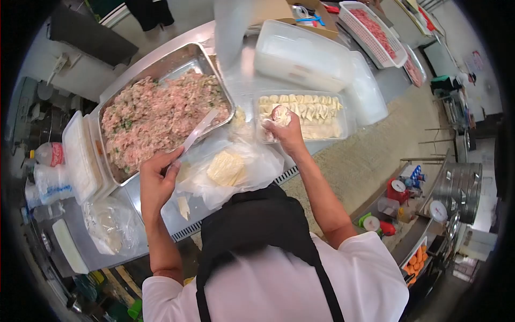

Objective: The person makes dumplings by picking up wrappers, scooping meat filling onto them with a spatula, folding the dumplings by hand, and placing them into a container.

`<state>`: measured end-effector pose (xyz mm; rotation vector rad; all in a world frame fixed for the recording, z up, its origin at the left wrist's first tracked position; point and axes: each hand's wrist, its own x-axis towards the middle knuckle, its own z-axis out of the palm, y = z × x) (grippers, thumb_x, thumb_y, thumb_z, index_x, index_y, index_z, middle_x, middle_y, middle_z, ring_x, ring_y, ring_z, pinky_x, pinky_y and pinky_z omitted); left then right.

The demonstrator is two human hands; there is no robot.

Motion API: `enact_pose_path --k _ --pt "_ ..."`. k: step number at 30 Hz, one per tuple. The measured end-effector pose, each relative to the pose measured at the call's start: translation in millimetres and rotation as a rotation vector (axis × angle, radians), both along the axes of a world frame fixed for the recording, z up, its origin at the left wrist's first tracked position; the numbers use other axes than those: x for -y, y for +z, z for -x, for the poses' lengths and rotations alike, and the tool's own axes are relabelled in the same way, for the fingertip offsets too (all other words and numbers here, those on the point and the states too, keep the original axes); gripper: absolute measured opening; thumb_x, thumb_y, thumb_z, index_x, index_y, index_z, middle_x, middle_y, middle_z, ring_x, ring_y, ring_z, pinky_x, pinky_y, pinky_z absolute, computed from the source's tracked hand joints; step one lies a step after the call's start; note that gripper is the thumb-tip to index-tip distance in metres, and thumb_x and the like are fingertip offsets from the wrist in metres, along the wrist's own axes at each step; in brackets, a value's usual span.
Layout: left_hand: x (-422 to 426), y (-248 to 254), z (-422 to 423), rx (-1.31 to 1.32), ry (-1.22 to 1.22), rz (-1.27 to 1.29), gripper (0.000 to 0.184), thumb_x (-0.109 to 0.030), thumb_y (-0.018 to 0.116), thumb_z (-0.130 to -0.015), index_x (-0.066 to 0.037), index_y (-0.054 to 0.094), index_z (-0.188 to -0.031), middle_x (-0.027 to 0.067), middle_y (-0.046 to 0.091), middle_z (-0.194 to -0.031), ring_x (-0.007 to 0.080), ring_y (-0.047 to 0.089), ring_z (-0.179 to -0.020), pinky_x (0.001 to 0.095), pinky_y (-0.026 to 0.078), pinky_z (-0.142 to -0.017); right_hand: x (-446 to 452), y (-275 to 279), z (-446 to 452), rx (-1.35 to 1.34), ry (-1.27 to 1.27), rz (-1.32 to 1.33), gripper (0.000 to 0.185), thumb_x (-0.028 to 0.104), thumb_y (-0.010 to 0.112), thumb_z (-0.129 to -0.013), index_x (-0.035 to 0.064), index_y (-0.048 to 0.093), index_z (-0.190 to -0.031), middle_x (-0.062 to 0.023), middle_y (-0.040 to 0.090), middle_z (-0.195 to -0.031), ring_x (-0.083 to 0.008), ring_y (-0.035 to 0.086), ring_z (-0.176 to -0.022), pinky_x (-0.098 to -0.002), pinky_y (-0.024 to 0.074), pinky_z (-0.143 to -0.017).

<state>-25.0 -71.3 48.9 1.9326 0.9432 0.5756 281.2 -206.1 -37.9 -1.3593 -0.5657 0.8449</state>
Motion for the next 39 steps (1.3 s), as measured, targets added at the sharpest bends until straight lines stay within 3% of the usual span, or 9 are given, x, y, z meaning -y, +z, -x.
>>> enact_pose_path --k 1,5,11,14,16,19,25,31,39 --pt "0.2 -2.6 -0.1 0.009 -0.012 0.007 0.037 0.004 0.067 -0.080 -0.006 0.074 -0.115 0.0068 0.060 -0.074 0.0127 0.047 -0.062 0.0283 0.038 -0.057 3.2 4.2 -3.0 0.148 -0.024 0.009 0.030 0.032 0.074 -0.093 0.0049 0.061 -0.090 -0.0019 0.064 -0.076 -0.0084 0.058 -0.060 -0.0244 0.0464 -0.052" --pt "2.6 -9.3 -0.5 -0.021 -0.038 -0.009 0.036 0.004 0.067 -0.081 -0.005 0.073 -0.116 0.0046 0.057 -0.073 0.0114 0.045 -0.063 0.0274 0.037 -0.058 7.8 31.7 -11.9 -0.302 -0.174 -0.028 0.033 0.036 0.062 -0.100 0.0047 0.063 -0.092 -0.0059 0.068 -0.082 -0.0114 0.062 -0.063 -0.0252 0.0473 -0.052" --pt "-0.7 -9.7 7.9 -0.021 -0.024 0.014 0.036 0.004 0.065 -0.083 -0.004 0.073 -0.117 0.0033 0.054 -0.072 0.0108 0.043 -0.063 0.0269 0.036 -0.059 51.0 30.1 -94.1 0.030 -0.531 0.032 0.045 0.049 0.054 -0.102 0.0117 0.056 -0.076 0.0009 0.055 -0.069 -0.0061 0.046 -0.055 -0.0220 0.0340 -0.046" --pt "-1.9 -18.1 11.5 -0.009 -0.014 0.041 0.037 0.004 0.065 -0.081 -0.004 0.073 -0.117 0.0036 0.054 -0.072 0.0111 0.043 -0.063 0.0272 0.036 -0.058 81.7 23.4 -152.9 0.219 -0.487 0.212 0.047 0.047 0.056 -0.101 0.0060 0.062 -0.079 -0.0069 0.064 -0.075 -0.0161 0.058 -0.062 -0.0292 0.0436 -0.054" --pt "-0.6 -18.1 9.0 -0.020 -0.027 0.019 0.037 0.004 0.066 -0.080 -0.004 0.073 -0.115 0.0046 0.056 -0.072 0.0119 0.044 -0.063 0.0276 0.037 -0.058 93.2 20.1 -180.7 0.820 -0.394 0.624 0.043 0.039 0.058 -0.101 -0.0017 0.067 -0.089 -0.0201 0.069 -0.086 -0.0340 0.067 -0.079 -0.0394 0.0504 -0.069" --pt "1.6 -15.2 2.6 -0.021 -0.043 0.012 0.037 0.004 0.065 -0.079 -0.004 0.073 -0.114 0.0058 0.057 -0.073 0.0129 0.045 -0.062 0.0280 0.037 -0.058 105.2 -2.1 -208.1 1.098 -0.227 0.766 0.039 0.034 0.065 -0.094 -0.0031 0.065 -0.104 -0.0220 0.069 -0.090 -0.0392 0.066 -0.091 -0.0436 0.0510 -0.083" --pt "4.0 -12.2 -1.7 -0.022 -0.049 0.017 0.036 0.004 0.065 -0.079 -0.003 0.073 -0.113 0.0069 0.058 -0.072 0.0134 0.046 -0.062 0.0283 0.037 -0.057 96.2 -16.6 -197.6 1.278 -0.326 0.616 0.032 0.012 0.080 -0.074 0.0001 0.064 -0.099 -0.0275 0.068 -0.101 -0.0423 0.064 -0.099 -0.0487 0.0505 -0.085" --pt "4.2 -9.3 3.0 -0.060 -0.036 0.023 0.036 0.004 0.065 -0.080 -0.002 0.073 -0.114 0.0076 0.059 -0.074 0.0135 0.047 -0.062 0.0280 0.038 -0.058 93.2 -11.5 -192.6 1.136 -0.328 0.847 0.027 0.007 0.081 -0.070 -0.0005 0.066 -0.092 -0.0255 0.068 -0.092 -0.0436 0.066 -0.092 -0.0496 0.0520 -0.079" --pt "7.8 -12.5 -2.8 -0.077 -0.060 -0.010 0.036 0.002 0.066 -0.079 -0.003 0.073 -0.114 0.0077 0.059 -0.074 0.0144 0.048 -0.062 0.0286 0.039 -0.058 91.6 -28.4 -199.9 1.261 -0.330 0.770 0.025 0.007 0.081 -0.069 0.0024 0.074 -0.093 -0.0196 0.072 -0.087 -0.0394 0.069 -0.085 -0.0438 0.0541 -0.077"
